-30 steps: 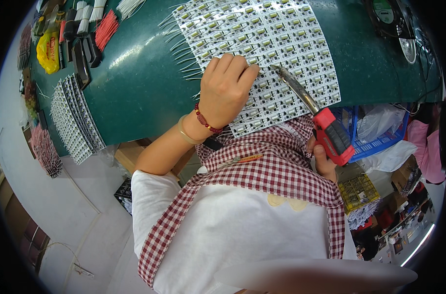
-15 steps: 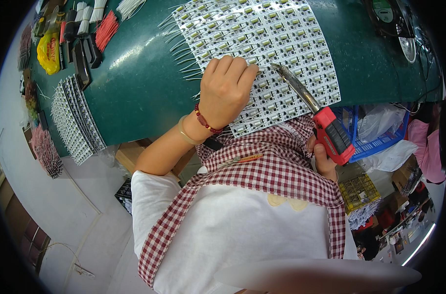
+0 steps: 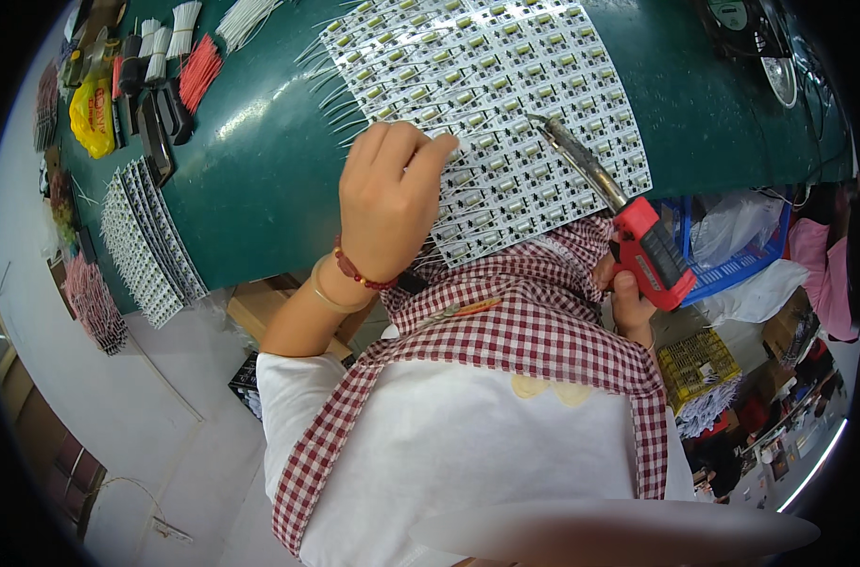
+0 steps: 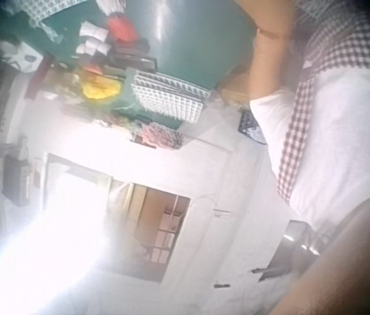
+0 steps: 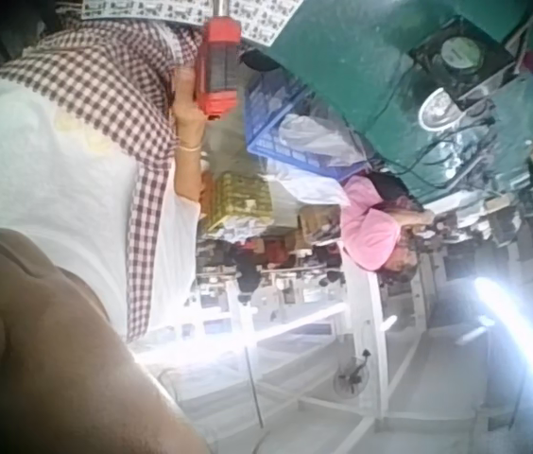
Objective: The person assembles electrical components onto an LED panel with a soldering iron, connecting wires to the panel.
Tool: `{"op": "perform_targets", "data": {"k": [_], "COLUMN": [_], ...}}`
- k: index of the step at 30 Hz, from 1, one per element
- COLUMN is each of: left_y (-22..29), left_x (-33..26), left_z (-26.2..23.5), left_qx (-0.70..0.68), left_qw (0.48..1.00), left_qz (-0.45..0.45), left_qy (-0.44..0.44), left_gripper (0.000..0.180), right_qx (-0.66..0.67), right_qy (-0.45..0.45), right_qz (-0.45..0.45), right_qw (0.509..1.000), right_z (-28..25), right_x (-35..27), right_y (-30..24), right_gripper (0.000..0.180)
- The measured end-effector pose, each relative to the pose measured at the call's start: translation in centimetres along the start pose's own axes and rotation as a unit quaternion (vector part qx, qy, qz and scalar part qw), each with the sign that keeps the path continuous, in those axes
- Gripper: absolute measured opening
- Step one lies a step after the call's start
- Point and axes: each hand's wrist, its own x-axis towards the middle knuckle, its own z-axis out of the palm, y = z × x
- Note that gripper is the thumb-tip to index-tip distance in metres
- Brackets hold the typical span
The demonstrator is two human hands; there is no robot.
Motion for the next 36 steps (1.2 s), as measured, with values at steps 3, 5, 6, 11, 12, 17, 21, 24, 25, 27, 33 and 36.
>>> {"op": "perform_targets", "data": {"k": [3,5,6,11,12,17,21,24,25,27,33,36], "left_y": [1.6,2.4,2.6,4.7,5.2,6.1,7.7,7.0,6.9,6.2,5.6,5.6], "left_x": [0.2,0.0,-0.5,-1.3,-1.2,-1.2,-0.6,-0.7,-0.8,-1.6,-2.4,-2.5], "left_z": [1.3,1.9,2.3,3.1,3.0,4.0,4.4,4.2,4.0,4.1,5.0,5.0], "left_qx": [-0.063,-0.114,-0.121,-0.236,-0.262,-0.314,-0.372,-0.373,-0.365,-0.367,-0.387,-0.411], "left_qw": [0.998,0.993,0.992,0.965,0.958,0.929,0.901,0.897,0.903,0.903,0.900,0.892], "left_qz": [0.013,0.018,0.013,-0.053,-0.051,-0.132,-0.182,-0.181,-0.167,-0.165,-0.138,-0.128], "left_qy": [-0.007,-0.018,-0.022,-0.098,-0.108,-0.146,-0.130,-0.155,-0.155,-0.152,-0.148,-0.136], "left_gripper": [0.027,0.030,0.030,0.013,0.007,0.011,0.022,0.017,0.019,0.019,0.007,0.007], "right_qx": [0.033,0.004,0.018,0.094,0.107,0.109,0.081,0.047,0.060,0.089,-0.007,-0.077], "right_qy": [0.016,0.041,0.013,0.077,0.047,0.038,0.079,0.098,0.085,0.058,0.063,0.101], "right_qz": [-0.010,-0.020,-0.006,0.045,0.009,-0.110,-0.144,-0.179,-0.160,-0.126,-0.122,-0.179], "right_qw": [0.999,0.999,1.000,0.992,0.993,0.987,0.983,0.978,0.982,0.986,0.991,0.976], "right_z": [-0.4,-0.4,-0.1,3.0,3.7,5.0,5.7,5.5,5.5,5.8,5.9,6.5], "right_x": [0.3,-0.4,-0.8,0.8,2.0,4.8,5.6,5.7,5.6,5.2,4.3,4.4], "right_y": [-0.4,-0.8,-0.3,0.3,-0.3,-2.6,-2.3,-2.6,-2.7,-2.9,-2.9,-3.6], "right_gripper": [0.024,0.022,0.020,0.023,0.025,0.033,0.036,0.033,0.032,0.029,0.038,0.043]}}
